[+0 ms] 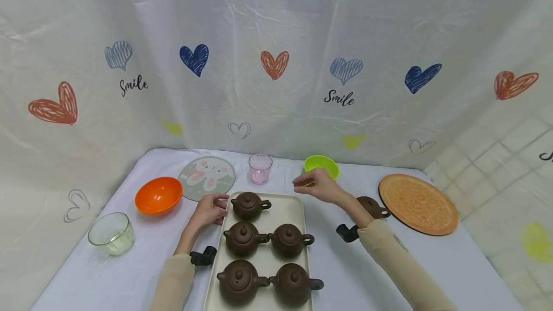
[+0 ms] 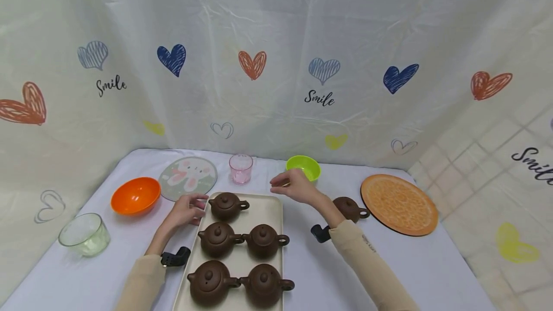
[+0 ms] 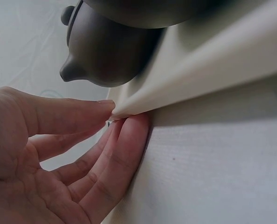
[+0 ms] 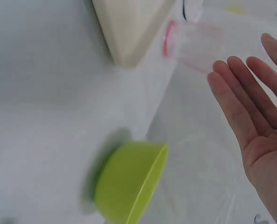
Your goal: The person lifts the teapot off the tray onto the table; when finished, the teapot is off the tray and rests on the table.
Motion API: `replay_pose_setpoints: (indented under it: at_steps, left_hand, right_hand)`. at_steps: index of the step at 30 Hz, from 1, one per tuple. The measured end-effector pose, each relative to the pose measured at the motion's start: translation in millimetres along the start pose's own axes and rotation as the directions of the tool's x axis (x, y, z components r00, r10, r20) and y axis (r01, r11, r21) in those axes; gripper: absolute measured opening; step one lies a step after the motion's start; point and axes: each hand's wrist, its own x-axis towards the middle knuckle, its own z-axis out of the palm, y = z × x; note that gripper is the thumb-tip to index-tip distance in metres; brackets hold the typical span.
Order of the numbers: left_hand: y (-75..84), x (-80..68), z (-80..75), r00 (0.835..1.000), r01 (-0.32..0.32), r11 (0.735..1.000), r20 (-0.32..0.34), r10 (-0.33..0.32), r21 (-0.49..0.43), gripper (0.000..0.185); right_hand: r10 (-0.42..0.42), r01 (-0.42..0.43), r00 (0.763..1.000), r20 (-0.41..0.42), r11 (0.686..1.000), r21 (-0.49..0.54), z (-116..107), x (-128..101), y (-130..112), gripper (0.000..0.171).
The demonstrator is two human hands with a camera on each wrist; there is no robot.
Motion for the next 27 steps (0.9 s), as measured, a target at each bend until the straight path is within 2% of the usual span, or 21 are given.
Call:
replay_pose_setpoints:
  at_steps: [2,9,15,21,27]
  left_hand:
    - [0.2,0.0,-0.4,1.0,-0.005,1.0,0.002,0.005,0.0,0.046]
    - [0.7,-0.3,-0.6,1.0,-0.002,1.0,0.0,0.002,-0.002,0.046]
    - [1.2,-1.0,0.5,1.0,-0.015,1.0,-0.01,0.015,0.008,0.046]
    - [0.8,-0.5,1.5,0.999,-0.028,0.999,-0.016,0.028,0.021,0.046]
    - [0.4,-0.8,0.9,0.999,-0.03,0.999,-0.019,0.03,0.022,0.046]
  right_hand:
    - [-0.032,0.033,0.999,0.025,0.999,-0.026,6,8,-5,0.021]
    - [-0.04,0.043,0.994,0.102,0.999,-0.03,24,27,-20,0.023]
    - [-0.104,0.113,0.987,0.125,0.991,-0.067,39,36,-24,0.021]
    - [-0.093,0.111,0.977,0.19,0.99,-0.088,51,43,-28,0.024]
    - [-0.114,0.153,0.963,0.243,0.977,-0.15,62,47,-32,0.022]
